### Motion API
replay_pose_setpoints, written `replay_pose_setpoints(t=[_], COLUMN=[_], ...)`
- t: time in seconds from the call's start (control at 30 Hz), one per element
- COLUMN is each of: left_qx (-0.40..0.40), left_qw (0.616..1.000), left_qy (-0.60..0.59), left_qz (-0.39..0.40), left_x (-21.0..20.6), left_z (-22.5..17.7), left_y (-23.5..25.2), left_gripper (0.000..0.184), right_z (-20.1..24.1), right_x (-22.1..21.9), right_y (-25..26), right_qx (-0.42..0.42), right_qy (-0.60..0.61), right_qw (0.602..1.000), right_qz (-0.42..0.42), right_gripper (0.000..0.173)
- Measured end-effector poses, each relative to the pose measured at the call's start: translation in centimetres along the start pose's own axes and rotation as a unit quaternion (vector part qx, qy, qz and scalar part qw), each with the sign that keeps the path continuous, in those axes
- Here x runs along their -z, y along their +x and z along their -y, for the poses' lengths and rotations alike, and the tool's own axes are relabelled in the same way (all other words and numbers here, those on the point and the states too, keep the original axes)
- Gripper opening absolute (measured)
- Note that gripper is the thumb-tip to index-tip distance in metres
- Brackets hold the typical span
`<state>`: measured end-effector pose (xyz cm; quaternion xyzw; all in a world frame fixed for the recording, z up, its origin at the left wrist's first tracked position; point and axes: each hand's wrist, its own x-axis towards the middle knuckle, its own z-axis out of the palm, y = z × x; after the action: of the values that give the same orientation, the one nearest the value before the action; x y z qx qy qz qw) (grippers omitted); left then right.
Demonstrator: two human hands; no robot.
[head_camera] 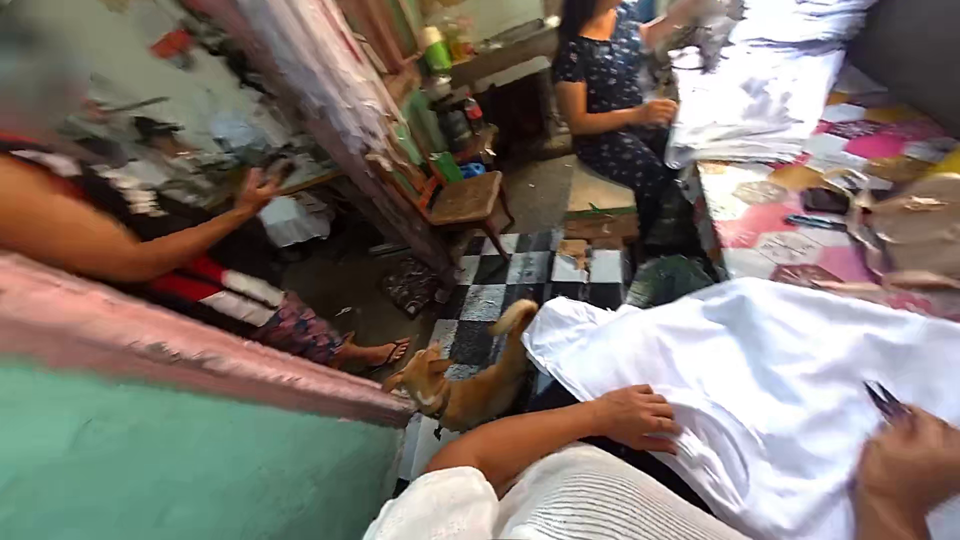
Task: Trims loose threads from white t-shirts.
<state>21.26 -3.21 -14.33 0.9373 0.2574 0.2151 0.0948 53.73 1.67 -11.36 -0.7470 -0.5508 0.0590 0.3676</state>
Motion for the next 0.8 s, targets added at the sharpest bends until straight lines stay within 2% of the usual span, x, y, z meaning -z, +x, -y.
replay_pose_setpoints(t=[0.07,0.17,0.27,0.33,0.43,0.53,0.63,0.8], left_qx=[-0.014,-0.021,-0.054,-0.076,-0.079,-0.062,-0.004,0.076], left_qw=[1.0,0.998,0.99,0.985,0.974,0.961,0.949,0.959], left_qy=[-0.012,-0.061,-0.119,-0.155,-0.211,-0.269,-0.311,-0.274], left_qz=[0.016,-0.019,-0.047,-0.031,0.02,-0.004,-0.042,0.023], left_x=[-0.6,-0.3,0.0,0.2,0.7,1.7,1.7,-0.2], left_z=[-0.3,0.1,0.4,0.5,0.4,-0.1,-1.1,-3.5], left_y=[-0.5,-1.0,-1.6,-2.5,-3.5,-3.4,-1.8,2.6], left_gripper=[0.029,0.026,0.021,0.021,0.021,0.021,0.016,0.028], right_z=[1.5,3.7,4.2,4.8,6.9,9.2,10.5,11.8], right_x=[0.7,1.4,3.1,5.0,8.3,9.4,8.0,5.4], right_y=[-0.1,-0.2,-1.0,-2.8,-7.9,-14.2,-17.7,-19.6], right_qx=[-0.022,-0.028,-0.059,-0.084,-0.114,-0.125,-0.157,-0.166], right_qy=[0.047,0.097,0.063,0.043,0.039,0.018,0.004,-0.021], right_qw=[0.999,0.994,0.996,0.996,0.993,0.991,0.987,0.986], right_qz=[-0.01,-0.034,-0.018,-0.002,0.022,0.04,0.031,-0.004], right_gripper=[0.037,0.035,0.039,0.046,0.037,0.024,0.021,0.021])
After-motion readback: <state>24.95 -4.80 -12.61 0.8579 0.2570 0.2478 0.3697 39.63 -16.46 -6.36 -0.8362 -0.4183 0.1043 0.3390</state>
